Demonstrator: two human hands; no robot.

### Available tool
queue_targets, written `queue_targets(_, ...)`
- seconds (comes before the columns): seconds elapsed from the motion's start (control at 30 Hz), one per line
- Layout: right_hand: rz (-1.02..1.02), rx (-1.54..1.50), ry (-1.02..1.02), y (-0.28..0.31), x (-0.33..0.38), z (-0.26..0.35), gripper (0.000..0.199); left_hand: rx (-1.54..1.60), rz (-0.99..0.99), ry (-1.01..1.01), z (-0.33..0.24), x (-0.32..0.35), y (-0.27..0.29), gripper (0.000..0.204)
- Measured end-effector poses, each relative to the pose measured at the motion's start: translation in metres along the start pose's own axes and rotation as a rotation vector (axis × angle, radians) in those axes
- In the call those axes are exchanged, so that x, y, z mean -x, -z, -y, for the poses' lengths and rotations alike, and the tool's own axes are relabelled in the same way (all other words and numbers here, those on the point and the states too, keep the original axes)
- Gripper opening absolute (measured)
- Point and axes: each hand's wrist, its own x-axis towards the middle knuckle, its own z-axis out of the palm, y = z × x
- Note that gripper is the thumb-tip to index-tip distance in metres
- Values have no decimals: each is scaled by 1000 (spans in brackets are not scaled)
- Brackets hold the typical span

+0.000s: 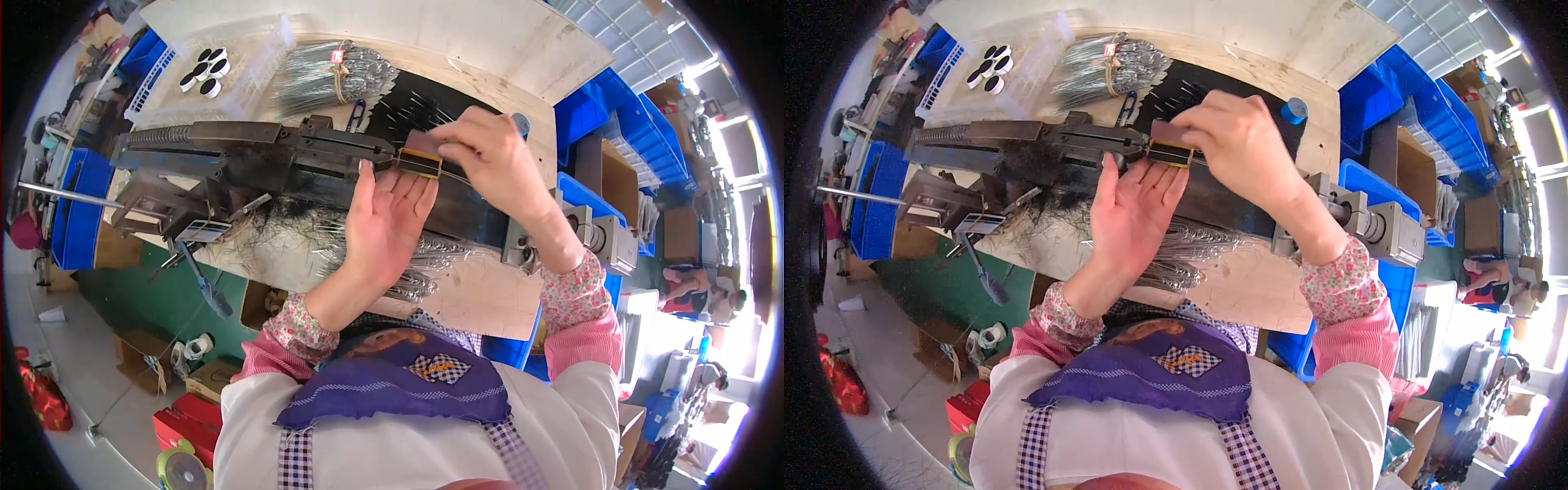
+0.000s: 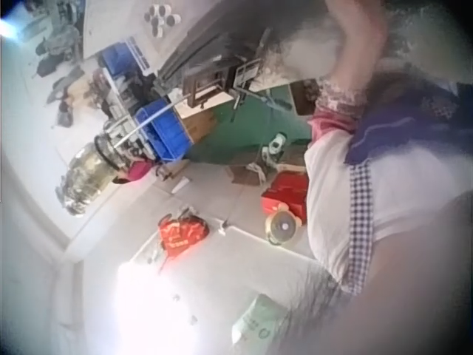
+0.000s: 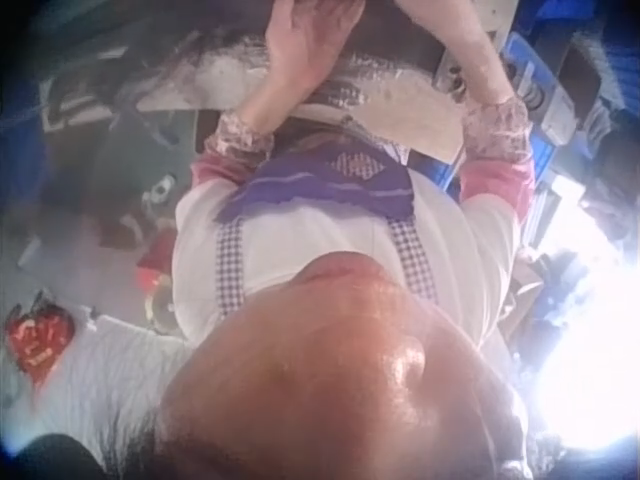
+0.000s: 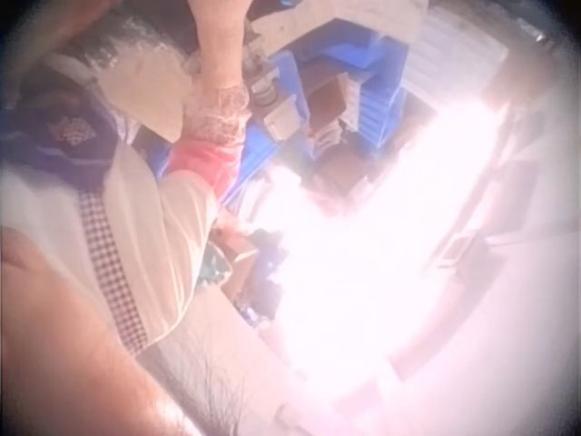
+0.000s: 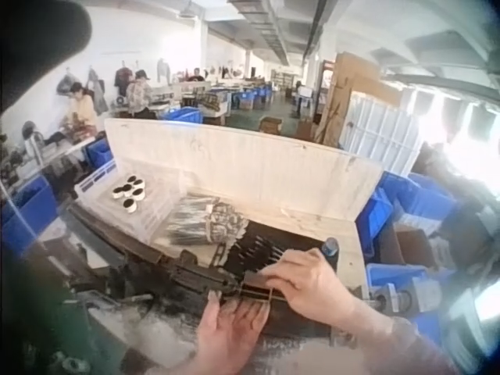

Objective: Assembling industrial wire brushes by inserting wire bristles into metal sleeves and using a machine to crimp or secure them.

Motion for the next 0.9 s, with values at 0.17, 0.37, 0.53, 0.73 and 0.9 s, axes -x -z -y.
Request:
queue_targets(0.17, 28, -50, 1, 0, 4, -4, 8, -9, -22, -6, 0, 3, -2, 69)
queue_targets(0.37, 3, -55, -210, 20, 19, 36, 31, 15, -22, 21, 0, 4, 0, 66)
queue_targets(0.53, 195, 333, 13, -4, 19, 45, 34, -24, -52, 54, -5, -1, -6, 58)
queue_targets(0.73, 291, 511, 175, -11, 21, 44, 36, -82, -107, 81, -12, 0, -17, 58)
queue_targets(0.9, 258, 372, 6, -5, 42, 46, 27, -176, -79, 50, -2, -1, -1, 45)
